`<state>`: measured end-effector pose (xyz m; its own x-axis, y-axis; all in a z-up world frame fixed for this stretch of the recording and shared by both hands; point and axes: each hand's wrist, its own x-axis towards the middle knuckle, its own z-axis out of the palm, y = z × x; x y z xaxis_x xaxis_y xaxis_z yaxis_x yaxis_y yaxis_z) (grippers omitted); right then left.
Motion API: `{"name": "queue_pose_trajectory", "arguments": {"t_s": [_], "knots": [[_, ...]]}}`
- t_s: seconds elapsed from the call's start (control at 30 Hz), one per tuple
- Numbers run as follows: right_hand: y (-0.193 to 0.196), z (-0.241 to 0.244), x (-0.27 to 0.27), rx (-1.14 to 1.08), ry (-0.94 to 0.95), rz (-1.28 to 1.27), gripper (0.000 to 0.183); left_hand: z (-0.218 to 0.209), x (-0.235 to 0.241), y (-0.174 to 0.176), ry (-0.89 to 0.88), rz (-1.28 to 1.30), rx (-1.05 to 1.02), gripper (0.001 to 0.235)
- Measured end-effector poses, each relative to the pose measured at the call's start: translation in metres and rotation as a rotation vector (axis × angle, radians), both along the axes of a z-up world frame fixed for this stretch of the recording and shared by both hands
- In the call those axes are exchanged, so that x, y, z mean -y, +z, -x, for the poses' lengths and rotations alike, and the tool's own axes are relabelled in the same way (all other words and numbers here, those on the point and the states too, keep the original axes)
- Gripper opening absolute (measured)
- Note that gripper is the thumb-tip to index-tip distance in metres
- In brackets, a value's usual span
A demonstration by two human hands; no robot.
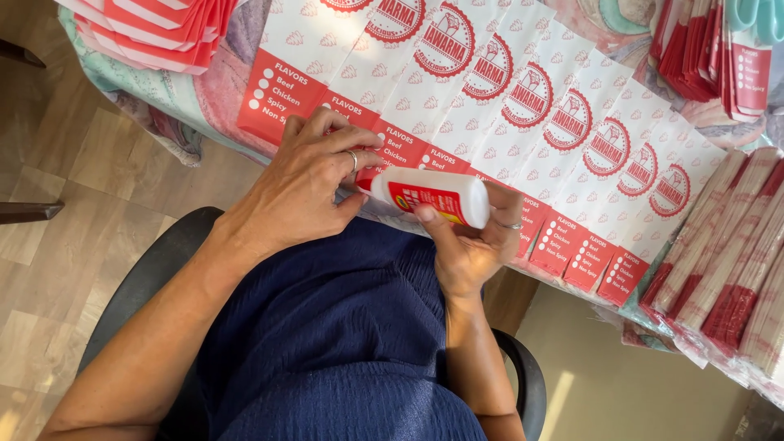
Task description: The person aligns multiple printed shawarma wrappers on a table, applies glue from a bottle to the edges, and presses them together to form a continuous strip. The person handles the wrappers and glue bottle by hand throughout the process.
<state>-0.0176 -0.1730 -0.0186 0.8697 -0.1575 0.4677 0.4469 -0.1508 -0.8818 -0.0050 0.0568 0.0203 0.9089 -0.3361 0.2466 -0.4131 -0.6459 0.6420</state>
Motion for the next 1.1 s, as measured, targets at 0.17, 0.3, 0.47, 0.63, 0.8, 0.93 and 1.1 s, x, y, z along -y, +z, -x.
{"name": "queue_pose_trajectory", "arguments": {"t_s": [0.17,0.3,0.47,0.63,0.8,0.93,1.1], "knots": [[0.009,0.002,0.021,-0.011,-0.057,0.036,0.056,0.001,0.003,-0.012,0.046,0.011,0.074,0.031],[0.014,0.01,0.045,-0.023,-0.078,0.074,0.054,0.003,0.012,-0.023,0.153,0.019,0.137,0.029],[0.014,0.015,0.029,-0.029,-0.075,0.083,0.059,0.005,0.023,-0.016,0.239,0.054,0.107,0.029],[0.003,0.01,0.017,-0.035,-0.07,0.038,0.058,0.005,0.021,-0.01,0.231,0.084,0.067,0.028],[0.007,0.012,0.036,-0.02,-0.081,0.069,0.059,0.005,0.02,-0.016,0.228,0.069,0.065,0.03],[0.0,0.015,0.042,-0.034,-0.109,0.087,0.06,0.005,0.021,-0.014,0.229,0.071,0.084,0.029],[-0.003,0.009,0.004,0.021,-0.091,0.079,0.056,0.004,0.019,-0.006,0.215,0.055,0.102,0.026]]}}
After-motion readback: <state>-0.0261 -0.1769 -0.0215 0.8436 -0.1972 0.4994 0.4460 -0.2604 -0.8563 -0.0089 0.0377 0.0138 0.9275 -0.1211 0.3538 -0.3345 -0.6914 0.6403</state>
